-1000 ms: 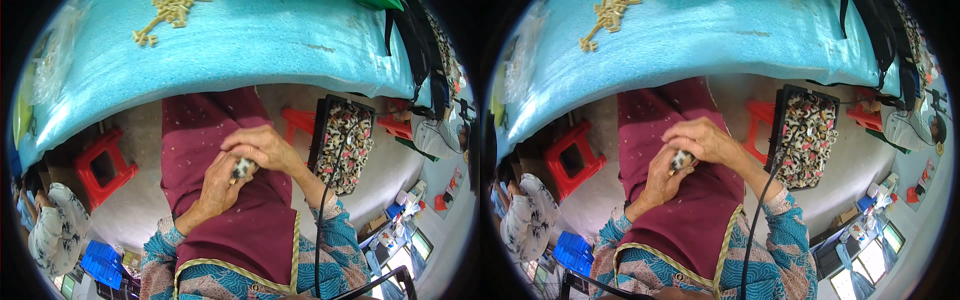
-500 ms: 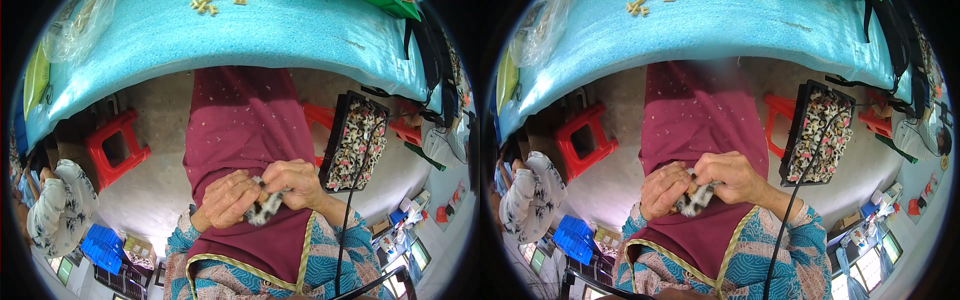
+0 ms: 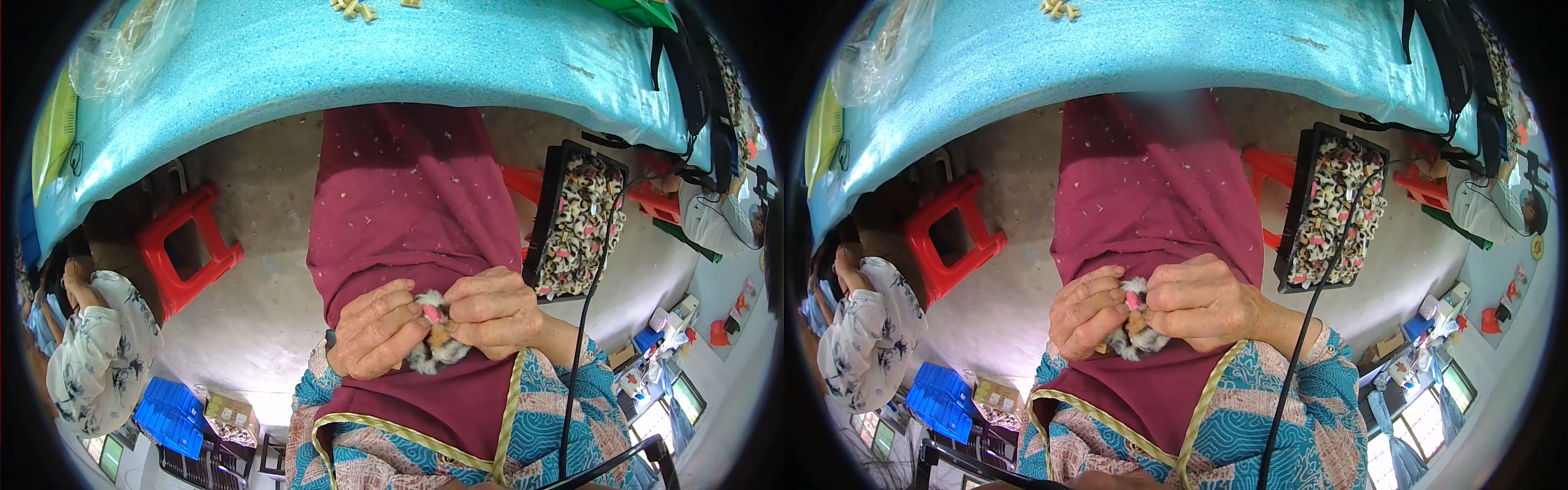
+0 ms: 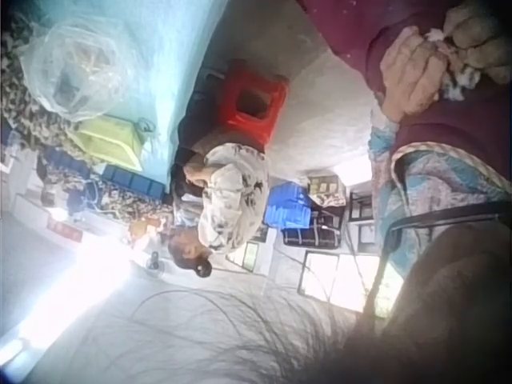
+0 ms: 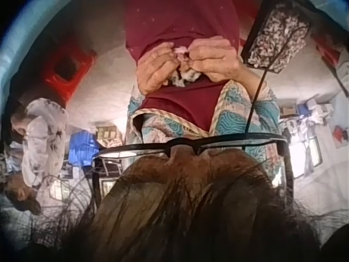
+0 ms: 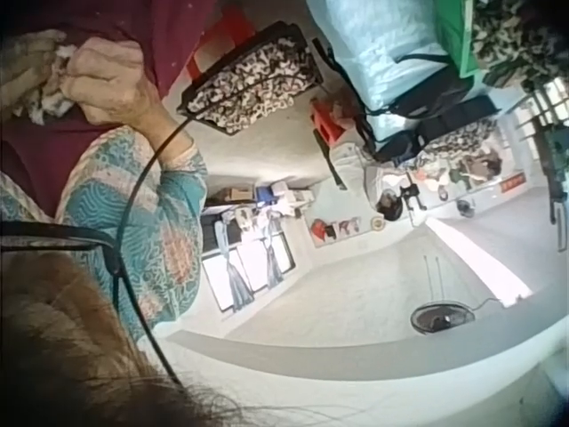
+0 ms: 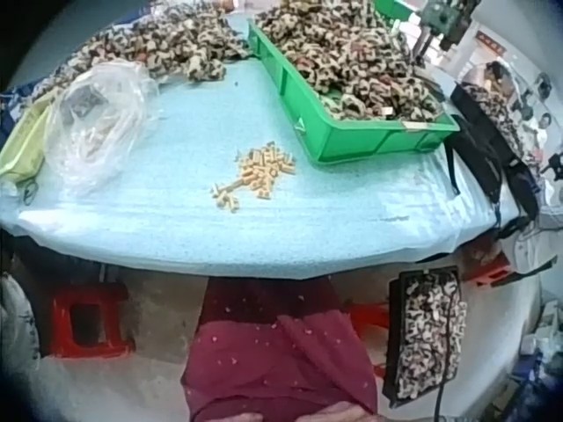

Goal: The person assembles small plastic components onto patterned fabric or rubber parts by hand.

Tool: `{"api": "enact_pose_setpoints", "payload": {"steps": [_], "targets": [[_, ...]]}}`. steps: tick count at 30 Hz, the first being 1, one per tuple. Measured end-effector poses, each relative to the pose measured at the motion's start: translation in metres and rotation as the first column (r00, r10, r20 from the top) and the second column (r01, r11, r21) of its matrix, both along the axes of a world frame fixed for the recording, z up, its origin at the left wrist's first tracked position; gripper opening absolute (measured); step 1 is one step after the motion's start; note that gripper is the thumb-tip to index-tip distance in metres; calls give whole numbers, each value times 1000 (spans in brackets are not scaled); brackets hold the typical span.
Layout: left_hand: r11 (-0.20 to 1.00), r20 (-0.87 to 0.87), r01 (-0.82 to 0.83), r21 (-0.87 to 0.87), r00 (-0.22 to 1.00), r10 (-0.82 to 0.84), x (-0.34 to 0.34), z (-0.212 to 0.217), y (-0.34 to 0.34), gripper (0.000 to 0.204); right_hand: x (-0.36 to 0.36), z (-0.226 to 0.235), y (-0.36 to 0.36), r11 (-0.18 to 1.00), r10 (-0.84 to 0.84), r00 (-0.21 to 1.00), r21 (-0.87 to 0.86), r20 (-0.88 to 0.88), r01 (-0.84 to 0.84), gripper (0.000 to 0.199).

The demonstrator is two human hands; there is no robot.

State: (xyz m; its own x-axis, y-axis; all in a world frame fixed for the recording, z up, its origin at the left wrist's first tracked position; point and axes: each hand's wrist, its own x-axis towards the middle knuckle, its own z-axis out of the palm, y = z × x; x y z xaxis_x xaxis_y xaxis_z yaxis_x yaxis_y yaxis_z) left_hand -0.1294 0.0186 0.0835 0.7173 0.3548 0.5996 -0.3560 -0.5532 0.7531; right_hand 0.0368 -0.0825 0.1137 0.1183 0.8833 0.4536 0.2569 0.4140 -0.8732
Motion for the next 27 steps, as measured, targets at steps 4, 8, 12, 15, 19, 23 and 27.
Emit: {"api": "enact_pose_setpoints", "payload": {"steps": [4,8,12,15,19,23,27], "targets": [[996,42,-59,62,997,57,6,2,-1,27,0,3,3,1000,6,996,15,84,-7,14],[996,12,-48,81,999,47,3,5,1,34,-2,5,3,1000,-27,995,11,100,27,15],[998,-1,-53,40,999,53,-1,3,3,36,-1,11,4,998,48,986,-57,161,-40,14],[991,14,-88,98,996,88,-2,5,7,33,-4,14,7,998,10,988,-62,153,0,13],[982,45,-88,170,996,81,0,4,11,30,-5,16,3,992,-41,998,-114,45,46,13],[975,60,-101,197,994,91,-1,7,9,28,-5,20,1,989,-31,996,-140,86,42,12],[980,-36,-143,137,988,149,3,13,9,21,-4,19,0,982,-31,995,-184,97,49,13]]}}
